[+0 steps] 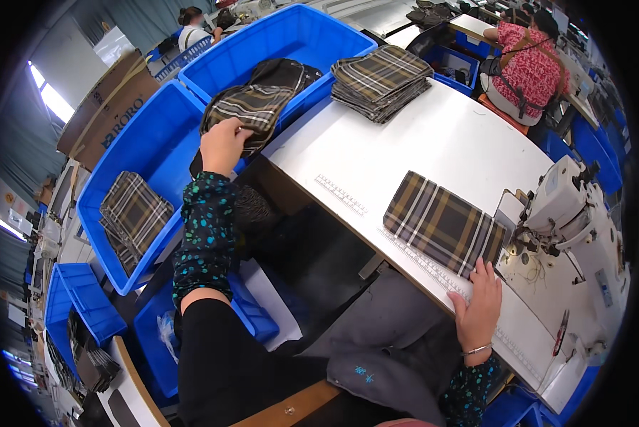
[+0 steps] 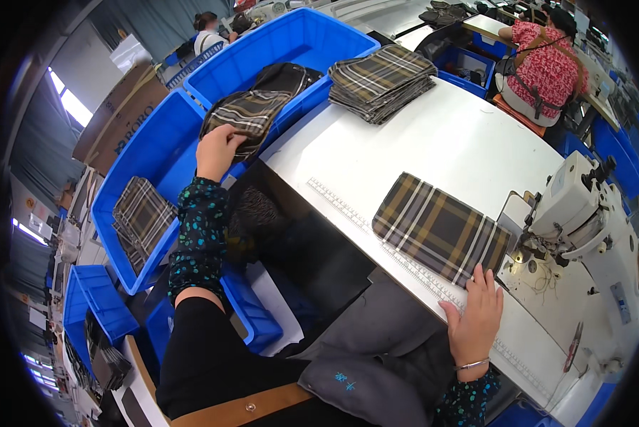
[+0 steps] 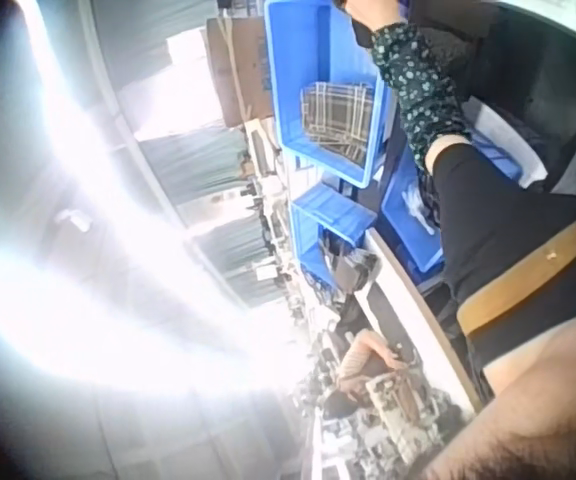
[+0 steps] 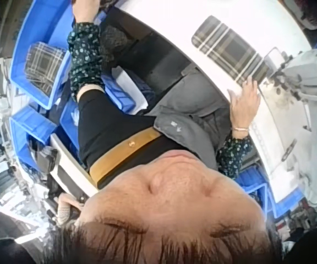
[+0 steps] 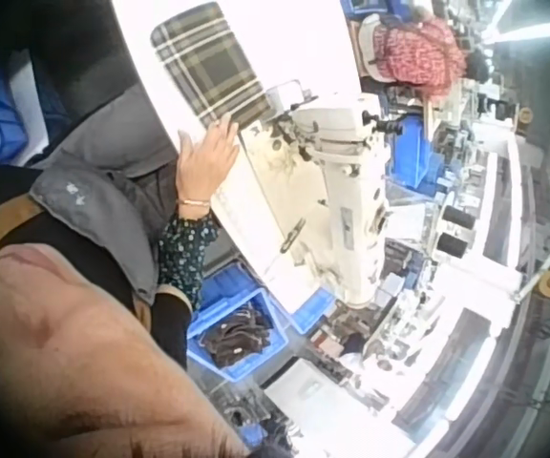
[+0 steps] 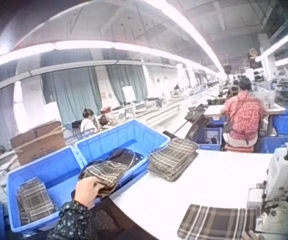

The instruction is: The person operates an industrial sewing machine to stitch a zipper onto a dark fabric pouch. They guide the material under the needle, aligning the zipper tape with the fabric edge. After completing the seam, they remove the finished pouch and place it into a blue bin before picking up a new pouch to repeat the process.

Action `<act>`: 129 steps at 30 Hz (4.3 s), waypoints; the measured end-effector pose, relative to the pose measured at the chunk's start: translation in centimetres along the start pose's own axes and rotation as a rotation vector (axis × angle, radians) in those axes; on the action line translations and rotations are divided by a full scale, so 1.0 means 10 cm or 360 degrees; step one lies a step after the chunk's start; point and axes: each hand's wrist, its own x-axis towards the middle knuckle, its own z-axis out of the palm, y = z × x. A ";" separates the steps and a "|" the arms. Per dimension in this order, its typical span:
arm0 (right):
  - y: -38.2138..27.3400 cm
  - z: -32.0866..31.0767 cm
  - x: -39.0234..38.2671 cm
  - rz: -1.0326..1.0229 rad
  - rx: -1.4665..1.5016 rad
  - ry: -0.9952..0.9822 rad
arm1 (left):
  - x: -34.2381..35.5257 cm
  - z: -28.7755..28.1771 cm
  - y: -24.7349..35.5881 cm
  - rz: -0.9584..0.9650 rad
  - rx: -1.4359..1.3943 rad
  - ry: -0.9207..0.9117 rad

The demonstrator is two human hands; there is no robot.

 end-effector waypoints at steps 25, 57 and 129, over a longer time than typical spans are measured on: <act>-0.61 -0.50 0.09 -0.0326 0.0669 0.0491 | -1.14 -1.21 2.34 0.1637 -0.1048 -0.0755; -0.12 -0.49 -0.49 0.0219 0.0308 0.0624 | -1.34 -1.01 2.29 0.1081 -0.0998 -0.0448; 0.66 -0.21 0.33 -0.0939 -0.0333 0.0388 | -0.79 0.80 4.31 0.1360 -0.0746 -0.0756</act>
